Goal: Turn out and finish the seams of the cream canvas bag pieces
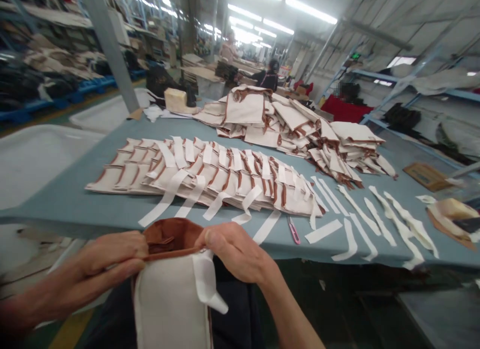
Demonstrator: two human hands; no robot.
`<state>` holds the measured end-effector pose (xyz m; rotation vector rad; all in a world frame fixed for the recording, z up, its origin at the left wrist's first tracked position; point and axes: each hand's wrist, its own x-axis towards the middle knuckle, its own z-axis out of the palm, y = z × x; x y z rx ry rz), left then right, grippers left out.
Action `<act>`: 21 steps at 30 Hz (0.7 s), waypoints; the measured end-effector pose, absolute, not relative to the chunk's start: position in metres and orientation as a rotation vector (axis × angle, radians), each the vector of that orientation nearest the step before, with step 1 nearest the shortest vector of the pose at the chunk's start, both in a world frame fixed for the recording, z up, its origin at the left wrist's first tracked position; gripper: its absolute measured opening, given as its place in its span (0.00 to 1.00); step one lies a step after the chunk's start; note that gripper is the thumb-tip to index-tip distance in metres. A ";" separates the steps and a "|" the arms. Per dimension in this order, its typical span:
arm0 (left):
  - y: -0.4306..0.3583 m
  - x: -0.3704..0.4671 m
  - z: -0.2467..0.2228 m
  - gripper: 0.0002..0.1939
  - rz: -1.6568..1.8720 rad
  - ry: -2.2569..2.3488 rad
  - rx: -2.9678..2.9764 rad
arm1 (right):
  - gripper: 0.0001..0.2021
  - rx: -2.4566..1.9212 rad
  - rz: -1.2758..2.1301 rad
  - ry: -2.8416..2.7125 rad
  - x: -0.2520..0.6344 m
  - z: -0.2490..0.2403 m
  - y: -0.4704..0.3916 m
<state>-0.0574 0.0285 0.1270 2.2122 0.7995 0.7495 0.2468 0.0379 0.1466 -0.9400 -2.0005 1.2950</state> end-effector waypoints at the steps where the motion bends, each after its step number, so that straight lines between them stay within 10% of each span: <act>1: 0.026 -0.054 0.127 0.19 0.740 0.808 2.192 | 0.41 -0.952 1.299 -1.982 0.245 0.143 0.036; 9: 0.016 -0.059 0.143 0.24 0.951 1.087 1.876 | 0.40 -1.161 1.334 -1.434 0.226 0.080 0.065; 21: 0.078 -0.279 0.209 0.20 2.197 1.985 1.244 | 0.31 -1.129 1.525 -1.359 0.181 0.064 0.038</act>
